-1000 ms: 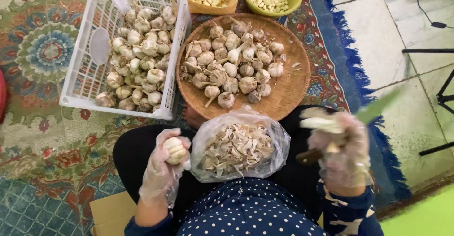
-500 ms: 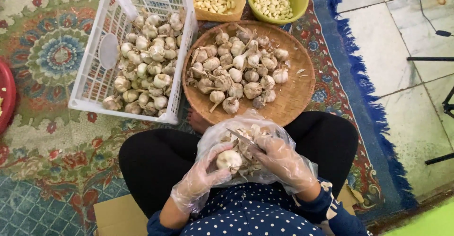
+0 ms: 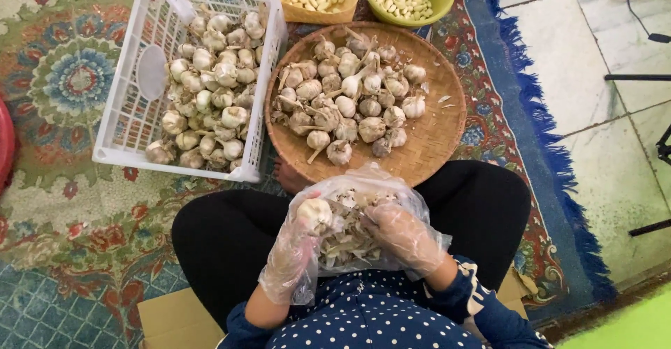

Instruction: The person is manually breaking apart garlic bulbs and using a knife to peel the skin from individual cloves.

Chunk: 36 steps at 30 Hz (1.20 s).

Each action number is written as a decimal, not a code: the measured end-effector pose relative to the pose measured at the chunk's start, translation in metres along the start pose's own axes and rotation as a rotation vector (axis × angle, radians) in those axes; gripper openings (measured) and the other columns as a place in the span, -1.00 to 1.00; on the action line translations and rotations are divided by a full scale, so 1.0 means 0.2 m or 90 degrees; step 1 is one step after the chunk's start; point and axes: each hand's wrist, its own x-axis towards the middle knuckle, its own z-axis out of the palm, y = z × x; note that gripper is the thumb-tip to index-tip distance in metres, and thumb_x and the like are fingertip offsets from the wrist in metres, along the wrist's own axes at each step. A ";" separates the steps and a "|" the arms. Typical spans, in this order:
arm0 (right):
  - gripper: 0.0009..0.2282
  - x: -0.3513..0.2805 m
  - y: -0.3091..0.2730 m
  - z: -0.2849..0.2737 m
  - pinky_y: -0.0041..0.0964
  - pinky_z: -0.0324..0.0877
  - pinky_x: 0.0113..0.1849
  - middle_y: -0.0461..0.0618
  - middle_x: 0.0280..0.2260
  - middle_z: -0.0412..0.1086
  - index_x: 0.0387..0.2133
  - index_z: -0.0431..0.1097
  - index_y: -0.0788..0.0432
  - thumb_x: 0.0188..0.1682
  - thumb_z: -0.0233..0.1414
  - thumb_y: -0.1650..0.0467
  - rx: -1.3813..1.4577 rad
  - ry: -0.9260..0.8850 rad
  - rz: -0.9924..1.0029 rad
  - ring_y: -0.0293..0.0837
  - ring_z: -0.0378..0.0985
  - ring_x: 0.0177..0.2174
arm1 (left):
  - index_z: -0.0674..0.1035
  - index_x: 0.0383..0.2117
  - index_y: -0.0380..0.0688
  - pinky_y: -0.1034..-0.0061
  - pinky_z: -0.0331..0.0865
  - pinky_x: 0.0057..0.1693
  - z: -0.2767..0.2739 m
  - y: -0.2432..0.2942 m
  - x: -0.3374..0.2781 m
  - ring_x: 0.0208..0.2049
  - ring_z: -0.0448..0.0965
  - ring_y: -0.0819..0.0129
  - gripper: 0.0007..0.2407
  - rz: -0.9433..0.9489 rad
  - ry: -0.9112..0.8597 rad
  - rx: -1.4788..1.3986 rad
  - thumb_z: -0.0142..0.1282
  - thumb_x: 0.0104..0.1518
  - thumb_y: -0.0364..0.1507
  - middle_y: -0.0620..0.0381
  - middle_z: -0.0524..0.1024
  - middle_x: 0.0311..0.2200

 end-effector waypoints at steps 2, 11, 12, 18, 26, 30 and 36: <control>-0.78 0.01 0.01 0.01 -0.13 0.37 -0.23 0.05 -0.37 0.48 -0.44 0.45 0.19 -0.01 -0.05 0.29 0.038 -0.032 0.048 0.06 0.47 -0.37 | 0.34 0.23 -0.15 0.36 0.39 0.10 -0.05 -0.05 0.00 0.00 0.44 0.15 -0.57 -0.063 0.089 -0.069 0.01 0.18 -0.42 -0.12 0.37 0.13; -0.65 -0.03 -0.16 -0.28 -0.32 0.48 -0.33 -0.05 -0.41 0.49 -0.15 0.40 0.14 -0.09 0.15 0.20 0.119 -0.071 0.194 -0.17 0.54 -0.44 | 0.36 0.17 -0.02 0.70 0.29 -0.37 -0.08 -0.07 0.00 -0.37 0.49 0.24 -0.62 -0.032 0.018 -0.159 0.06 0.27 -0.23 -0.19 0.46 0.00; -0.65 -0.05 -0.18 -0.30 -0.32 0.48 -0.33 -0.05 -0.41 0.49 -0.15 0.40 0.14 -0.09 0.15 0.20 0.118 -0.070 0.194 -0.17 0.54 -0.44 | 0.36 0.17 -0.02 0.70 0.29 -0.37 -0.06 -0.05 0.00 -0.37 0.49 0.24 -0.62 -0.033 0.017 -0.159 0.06 0.27 -0.23 -0.19 0.46 0.00; -0.80 -0.15 -0.32 -0.40 -0.41 0.34 -0.50 -0.11 -0.53 0.36 -0.24 0.41 0.11 -0.07 0.17 0.33 0.283 0.040 0.259 -0.27 0.35 -0.55 | 0.34 0.21 -0.02 0.65 0.30 -0.36 0.02 -0.01 0.00 -0.40 0.40 0.29 -0.41 -0.037 0.017 -0.107 -0.09 -0.08 -0.71 -0.23 0.45 0.04; -0.72 -0.23 -0.42 -0.49 -0.43 0.25 -0.45 -0.11 -0.48 0.37 -0.13 0.43 0.16 -0.10 -0.07 0.50 0.330 0.122 0.281 -0.28 0.31 -0.53 | 0.19 0.32 -0.12 0.57 0.51 -0.11 0.14 0.01 -0.04 -0.24 0.55 0.26 -0.40 -0.006 -0.044 -0.024 0.13 0.10 -0.62 -0.26 0.42 0.12; -0.86 -0.26 -0.43 -0.47 -0.39 0.28 -0.50 -0.05 -0.55 0.35 -0.20 0.42 0.24 0.01 -0.01 0.47 0.476 0.152 0.288 -0.25 0.31 -0.57 | 0.26 0.29 -0.10 0.51 0.49 -0.07 0.16 0.00 -0.05 -0.19 0.54 0.22 -0.42 0.005 -0.065 -0.019 0.21 0.10 -0.59 -0.27 0.42 0.15; -0.66 -0.32 -0.43 -0.44 -0.34 0.24 -0.58 -0.07 -0.59 0.39 0.00 0.41 0.11 -0.06 -0.10 0.48 0.346 0.187 0.223 -0.23 0.29 -0.65 | 0.33 0.23 -0.09 0.55 0.50 -0.08 0.23 0.08 -0.08 -0.23 0.56 0.26 -0.40 -0.006 -0.075 0.001 0.32 0.00 -0.58 -0.24 0.47 0.11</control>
